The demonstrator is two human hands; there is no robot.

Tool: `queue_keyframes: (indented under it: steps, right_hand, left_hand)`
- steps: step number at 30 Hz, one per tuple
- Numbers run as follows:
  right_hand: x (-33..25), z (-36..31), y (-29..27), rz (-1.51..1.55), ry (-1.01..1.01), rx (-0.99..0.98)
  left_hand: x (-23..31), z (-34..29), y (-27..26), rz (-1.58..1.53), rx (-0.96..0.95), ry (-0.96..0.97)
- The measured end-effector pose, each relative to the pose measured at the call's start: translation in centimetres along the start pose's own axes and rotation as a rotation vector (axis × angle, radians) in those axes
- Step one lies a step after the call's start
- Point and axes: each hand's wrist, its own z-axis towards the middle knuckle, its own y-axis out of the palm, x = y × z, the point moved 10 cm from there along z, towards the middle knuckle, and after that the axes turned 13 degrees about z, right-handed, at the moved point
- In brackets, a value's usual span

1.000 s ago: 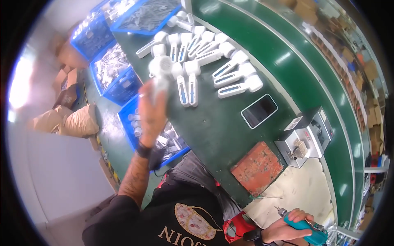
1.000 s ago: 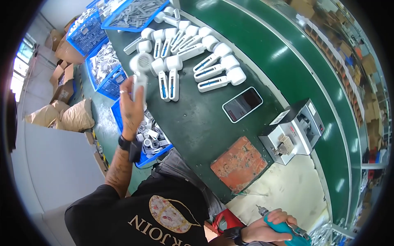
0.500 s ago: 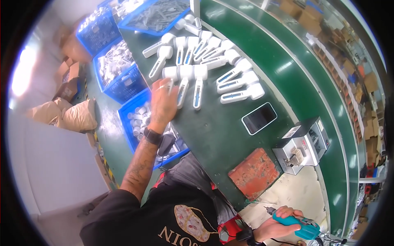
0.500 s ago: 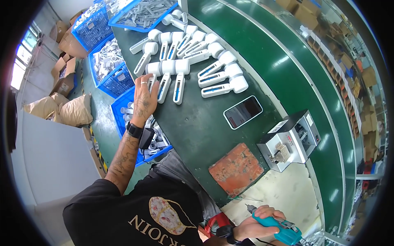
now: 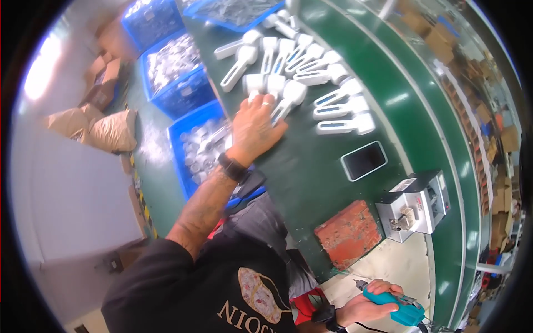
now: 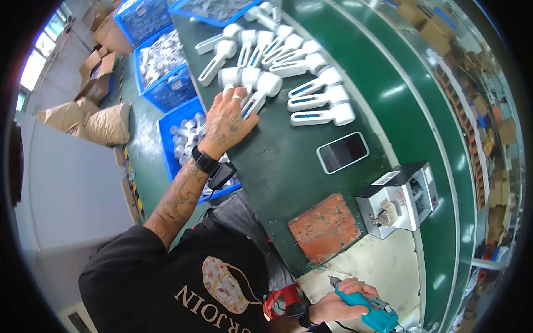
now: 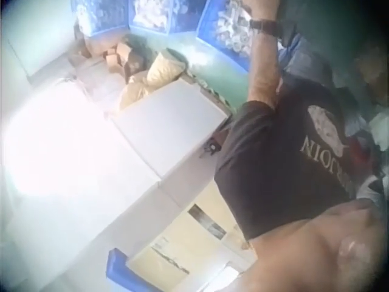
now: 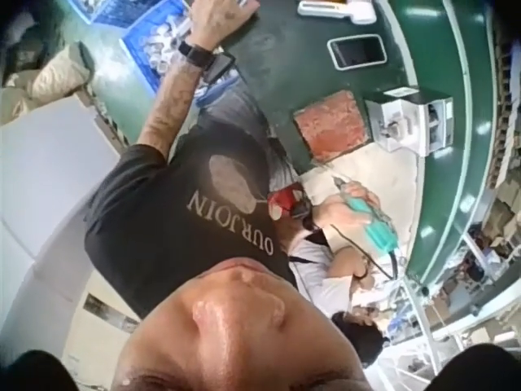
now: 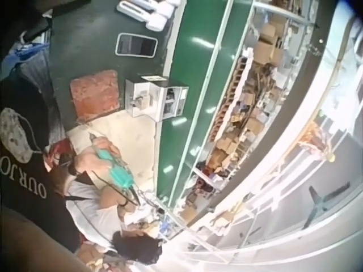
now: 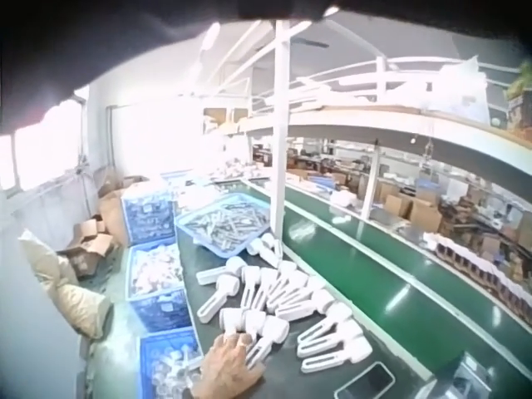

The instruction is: The person picks up a handheld fan, uses a power tool to drive a screw into it, and places it on the table. This process is repeated for several fans before the person moves the finished fans aside and picks up more from a bin.

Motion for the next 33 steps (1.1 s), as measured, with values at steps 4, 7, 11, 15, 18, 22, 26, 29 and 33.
queue_keyframes:
  steps: [4, 7, 11, 15, 18, 22, 26, 29, 33]
  right_hand:
    - [-0.1, 0.3, -0.7, -0.009, 0.006, 0.016]
    - [0.4, 0.2, -0.7, 0.018, 0.039, -0.025]
    - [0.1, 0.2, -1.0, -0.062, 0.054, 0.033]
    - [-0.1, 0.3, -0.4, -0.089, 0.016, -0.003]
    - [-0.5, 0.4, -0.4, -0.089, -0.004, -0.028]
    - [-0.6, -0.1, 0.0, -0.125, -0.022, -0.032]
    - [-1.1, -0.9, -0.4, -0.135, -0.043, 0.02]
    - [-1.4, -1.5, -1.4, -0.185, -0.063, 0.069]
    - [-1.6, -1.7, -1.7, -0.266, -0.096, 0.058]
  left_hand:
    - [-1.0, -1.8, -0.5, -0.012, 0.03, 0.046]
    - [-4.9, -5.4, -1.7, -0.114, 0.076, 0.001]
    - [-12.9, -13.7, -1.0, -0.427, 0.13, -0.356]
    - [-20.3, -18.3, 3.4, -0.316, 0.063, -0.599]
    - [-17.3, -12.0, 0.0, -0.119, 0.251, -0.385]
    - [-12.2, -0.2, -2.3, -0.105, 0.352, -0.084]
    - [-7.8, 8.6, 2.7, 0.056, 0.182, -0.001]
    - [-7.0, 11.8, 6.3, 0.204, -0.104, -0.137]
    - [-6.1, 14.4, 7.6, 0.165, -0.16, -0.146]
